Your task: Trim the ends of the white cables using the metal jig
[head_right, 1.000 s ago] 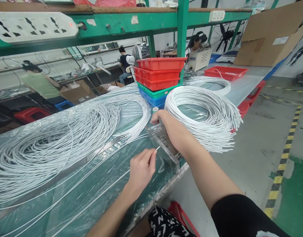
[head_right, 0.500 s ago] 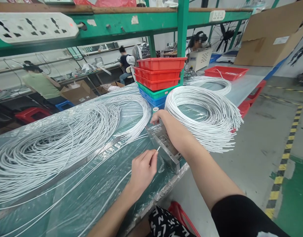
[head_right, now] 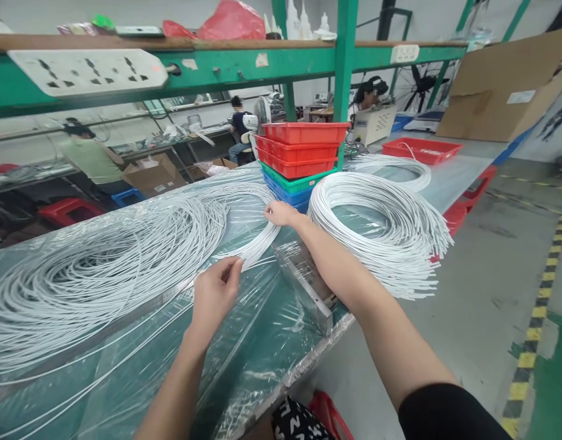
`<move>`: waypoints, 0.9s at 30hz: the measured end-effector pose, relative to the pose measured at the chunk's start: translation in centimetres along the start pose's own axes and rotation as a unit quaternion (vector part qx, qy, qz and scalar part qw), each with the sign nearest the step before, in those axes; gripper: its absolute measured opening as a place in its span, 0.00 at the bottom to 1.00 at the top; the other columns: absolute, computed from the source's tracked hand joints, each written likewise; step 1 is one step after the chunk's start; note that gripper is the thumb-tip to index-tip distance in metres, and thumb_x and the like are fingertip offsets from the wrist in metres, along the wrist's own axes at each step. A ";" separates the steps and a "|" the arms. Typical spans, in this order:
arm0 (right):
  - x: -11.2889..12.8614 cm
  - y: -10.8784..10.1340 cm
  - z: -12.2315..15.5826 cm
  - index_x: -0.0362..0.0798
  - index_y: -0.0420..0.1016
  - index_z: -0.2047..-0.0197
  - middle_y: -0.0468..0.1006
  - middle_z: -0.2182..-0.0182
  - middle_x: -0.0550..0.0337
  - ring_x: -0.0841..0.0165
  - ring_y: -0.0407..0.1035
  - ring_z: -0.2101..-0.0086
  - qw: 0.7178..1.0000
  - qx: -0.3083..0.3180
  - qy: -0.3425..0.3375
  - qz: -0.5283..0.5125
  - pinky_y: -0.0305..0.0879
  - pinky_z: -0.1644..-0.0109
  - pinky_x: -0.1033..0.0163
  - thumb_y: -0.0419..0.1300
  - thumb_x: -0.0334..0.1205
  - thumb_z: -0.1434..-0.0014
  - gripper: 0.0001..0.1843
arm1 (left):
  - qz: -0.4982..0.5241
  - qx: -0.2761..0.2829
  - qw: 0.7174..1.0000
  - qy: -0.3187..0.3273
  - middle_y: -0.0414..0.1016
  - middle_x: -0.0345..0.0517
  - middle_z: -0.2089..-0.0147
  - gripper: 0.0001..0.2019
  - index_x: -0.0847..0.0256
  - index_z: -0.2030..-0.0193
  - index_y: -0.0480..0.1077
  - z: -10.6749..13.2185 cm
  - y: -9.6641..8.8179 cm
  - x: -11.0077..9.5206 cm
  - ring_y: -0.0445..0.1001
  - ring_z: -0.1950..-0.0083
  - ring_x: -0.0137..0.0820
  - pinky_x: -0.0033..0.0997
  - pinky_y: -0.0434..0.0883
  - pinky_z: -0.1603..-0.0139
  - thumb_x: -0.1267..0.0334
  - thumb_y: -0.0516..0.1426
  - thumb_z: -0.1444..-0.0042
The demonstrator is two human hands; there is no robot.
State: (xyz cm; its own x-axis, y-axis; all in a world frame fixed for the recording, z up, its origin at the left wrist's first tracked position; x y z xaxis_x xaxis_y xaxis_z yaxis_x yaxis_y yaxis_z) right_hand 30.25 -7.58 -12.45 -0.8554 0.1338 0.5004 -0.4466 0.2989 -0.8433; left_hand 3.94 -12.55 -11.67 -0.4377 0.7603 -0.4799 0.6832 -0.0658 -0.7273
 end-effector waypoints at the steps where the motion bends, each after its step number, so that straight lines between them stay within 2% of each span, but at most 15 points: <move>1: 0.8 0.2 -0.1 0.44 0.77 0.65 0.76 0.68 0.58 0.69 0.68 0.66 0.999 0.001 -0.026 -0.020 0.58 0.63 0.68 0.56 0.39 0.39 0.10 | 0.008 -0.011 1.000 -0.015 0.68 0.36 0.77 0.12 0.58 0.66 0.73 -0.3 -0.2 0.7 0.62 0.76 0.25 0.26 0.56 0.71 0.57 0.52 0.37; 4: 3.1 1.0 0.1 0.43 0.74 0.69 0.72 0.75 0.62 0.72 0.64 0.72 0.989 0.037 -0.093 -0.107 0.57 0.67 0.68 0.55 0.47 0.39 0.16 | 0.055 -0.004 0.997 -0.054 0.68 0.36 0.77 0.13 0.59 0.66 0.73 -0.7 -0.1 2.3 0.62 0.76 0.26 0.26 0.56 0.71 0.56 0.51 0.38; 6: 4.6 1.4 0.7 0.43 0.73 0.67 0.70 0.76 0.63 0.73 0.62 0.74 0.975 0.092 -0.112 -0.167 0.56 0.70 0.69 0.54 0.56 0.39 0.22 | 0.089 0.016 0.994 -0.065 0.67 0.36 0.77 0.13 0.60 0.66 0.72 -0.7 0.3 2.7 0.62 0.77 0.26 0.26 0.56 0.71 0.56 0.51 0.38; 9: 6.6 2.0 2.3 0.44 0.73 0.64 0.70 0.74 0.60 0.72 0.62 0.76 0.934 0.271 -0.088 -0.214 0.57 0.74 0.68 0.53 0.67 0.41 0.31 | 0.107 0.029 0.992 -0.066 0.66 0.35 0.78 0.14 0.59 0.66 0.72 -0.6 0.7 2.8 0.61 0.77 0.26 0.26 0.56 0.72 0.56 0.50 0.38; 11: 7.7 2.4 3.5 0.45 0.71 0.68 0.69 0.76 0.60 0.72 0.62 0.77 0.893 0.384 -0.062 -0.226 0.58 0.75 0.67 0.53 0.71 0.44 0.33 | 0.101 0.027 0.992 -0.065 0.66 0.36 0.77 0.14 0.59 0.66 0.73 -0.5 0.9 2.8 0.60 0.76 0.26 0.26 0.55 0.71 0.56 0.50 0.38; 12: 8.1 2.5 4.0 0.45 0.69 0.71 0.68 0.78 0.61 0.73 0.62 0.77 0.876 0.416 -0.059 -0.236 0.58 0.75 0.67 0.54 0.71 0.45 0.33 | 0.097 0.027 0.993 -0.066 0.67 0.36 0.77 0.14 0.59 0.67 0.73 -0.5 0.9 2.8 0.60 0.76 0.26 0.27 0.55 0.71 0.57 0.50 0.38; 14: 8.8 2.5 4.5 0.46 0.65 0.75 0.62 0.81 0.65 0.75 0.58 0.79 0.858 0.437 -0.076 -0.261 0.56 0.75 0.68 0.57 0.70 0.47 0.32 | 0.096 0.031 0.992 -0.070 0.67 0.37 0.77 0.14 0.60 0.67 0.73 -0.5 1.0 2.8 0.61 0.76 0.26 0.27 0.55 0.71 0.58 0.50 0.39; 18: 8.9 2.5 4.7 0.46 0.57 0.77 0.54 0.82 0.70 0.77 0.48 0.80 0.840 0.459 -0.087 -0.275 0.50 0.77 0.70 0.60 0.66 0.47 0.31 | 0.106 0.042 0.991 -0.074 0.66 0.36 0.78 0.14 0.59 0.68 0.74 -0.7 1.2 2.6 0.60 0.76 0.26 0.26 0.55 0.71 0.58 0.50 0.39; 20: 8.4 2.4 4.4 0.48 0.53 0.78 0.49 0.82 0.71 0.78 0.45 0.80 0.847 0.444 -0.062 -0.286 0.48 0.77 0.70 0.62 0.65 0.48 0.31 | 0.098 0.041 0.992 -0.071 0.65 0.36 0.78 0.15 0.59 0.67 0.74 -0.6 1.0 2.8 0.60 0.76 0.26 0.26 0.55 0.71 0.57 0.49 0.39; 22: 7.5 2.2 3.9 0.49 0.50 0.78 0.47 0.82 0.72 0.78 0.43 0.80 0.870 0.380 -0.029 -0.312 0.48 0.78 0.70 0.63 0.64 0.49 0.32 | 0.075 0.055 0.993 -0.067 0.66 0.36 0.77 0.16 0.60 0.67 0.73 0.1 0.6 3.4 0.61 0.75 0.26 0.26 0.56 0.70 0.56 0.48 0.38; 24: 6.1 1.7 3.5 0.49 0.49 0.78 0.46 0.82 0.72 0.77 0.43 0.81 0.901 0.283 0.018 -0.329 0.47 0.79 0.70 0.63 0.64 0.49 0.32 | 0.027 0.130 0.989 -0.062 0.69 0.38 0.75 0.17 0.61 0.65 0.73 1.7 -0.2 4.9 0.64 0.74 0.27 0.25 0.58 0.70 0.55 0.47 0.37; 27: 2.5 1.0 2.9 0.51 0.48 0.79 0.46 0.84 0.69 0.76 0.43 0.82 0.942 0.114 0.099 -0.300 0.45 0.80 0.66 0.53 0.66 0.42 0.31 | -0.072 0.266 0.957 -0.094 0.72 0.39 0.73 0.15 0.61 0.65 0.74 5.6 -2.8 8.8 0.69 0.72 0.28 0.24 0.61 0.70 0.55 0.50 0.39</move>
State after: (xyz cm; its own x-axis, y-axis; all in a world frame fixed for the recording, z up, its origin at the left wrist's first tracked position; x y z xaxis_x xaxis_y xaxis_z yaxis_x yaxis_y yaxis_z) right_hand 26.89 -9.66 -12.62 -0.3750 0.1846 0.9084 -0.8984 0.1693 -0.4053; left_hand -5.10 -9.27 -16.58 -0.6358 0.6601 -0.4001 0.2360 -0.3273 -0.9150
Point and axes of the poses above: each hand's wrist, its own z-axis away from the middle knuckle, its own y-axis out of the palm, x = y × z, the point moved 2 cm from there along -z, towards the middle knuckle
